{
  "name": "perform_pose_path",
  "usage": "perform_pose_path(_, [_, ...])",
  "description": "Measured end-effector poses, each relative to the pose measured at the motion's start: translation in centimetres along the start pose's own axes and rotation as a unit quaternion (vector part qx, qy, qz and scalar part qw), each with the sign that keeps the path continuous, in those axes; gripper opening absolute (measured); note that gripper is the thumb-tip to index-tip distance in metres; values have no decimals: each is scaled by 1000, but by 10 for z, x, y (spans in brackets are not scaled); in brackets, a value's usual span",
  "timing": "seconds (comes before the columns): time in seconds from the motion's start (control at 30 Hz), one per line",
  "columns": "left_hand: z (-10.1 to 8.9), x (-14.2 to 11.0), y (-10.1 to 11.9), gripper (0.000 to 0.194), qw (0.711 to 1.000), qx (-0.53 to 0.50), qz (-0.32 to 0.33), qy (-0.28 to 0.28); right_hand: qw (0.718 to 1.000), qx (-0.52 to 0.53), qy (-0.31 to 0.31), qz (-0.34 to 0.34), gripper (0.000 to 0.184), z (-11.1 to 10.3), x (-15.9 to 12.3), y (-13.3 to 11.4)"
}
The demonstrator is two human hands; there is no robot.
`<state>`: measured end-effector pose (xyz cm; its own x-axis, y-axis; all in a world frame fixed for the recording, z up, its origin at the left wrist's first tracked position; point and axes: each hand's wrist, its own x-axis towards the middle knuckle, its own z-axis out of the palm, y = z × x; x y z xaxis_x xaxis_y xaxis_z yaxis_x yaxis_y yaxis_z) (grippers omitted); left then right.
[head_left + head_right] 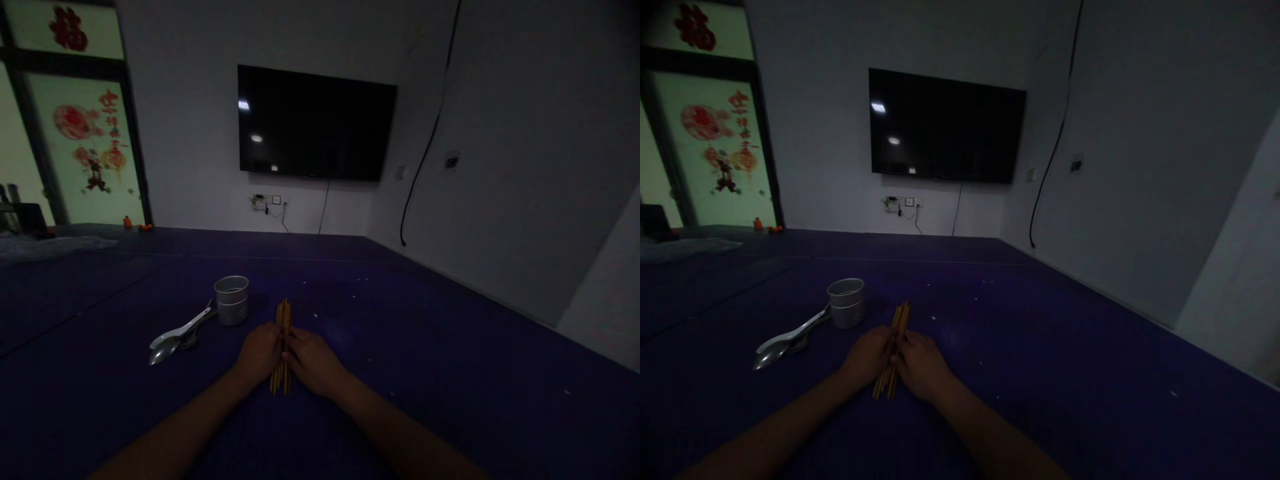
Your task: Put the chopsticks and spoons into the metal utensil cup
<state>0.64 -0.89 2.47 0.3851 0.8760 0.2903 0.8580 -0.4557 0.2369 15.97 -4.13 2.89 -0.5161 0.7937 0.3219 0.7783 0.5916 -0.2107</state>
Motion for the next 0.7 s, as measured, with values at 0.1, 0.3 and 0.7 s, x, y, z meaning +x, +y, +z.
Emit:
perform_pose_path(0.1, [-1, -1, 2, 31, 1000, -3, -2, 0, 1000, -4, -3, 2, 35, -1, 0, 0])
perform_pose_path(0.3, [0, 0, 2, 32, 1000, 7, -3, -3, 1000, -9, -11, 3, 39, -1, 0, 2])
perform_pose_path(0.7, [-3, -1, 6, 30, 1000, 14, 8, -16, 1000, -4, -2, 3, 38, 0, -2, 4])
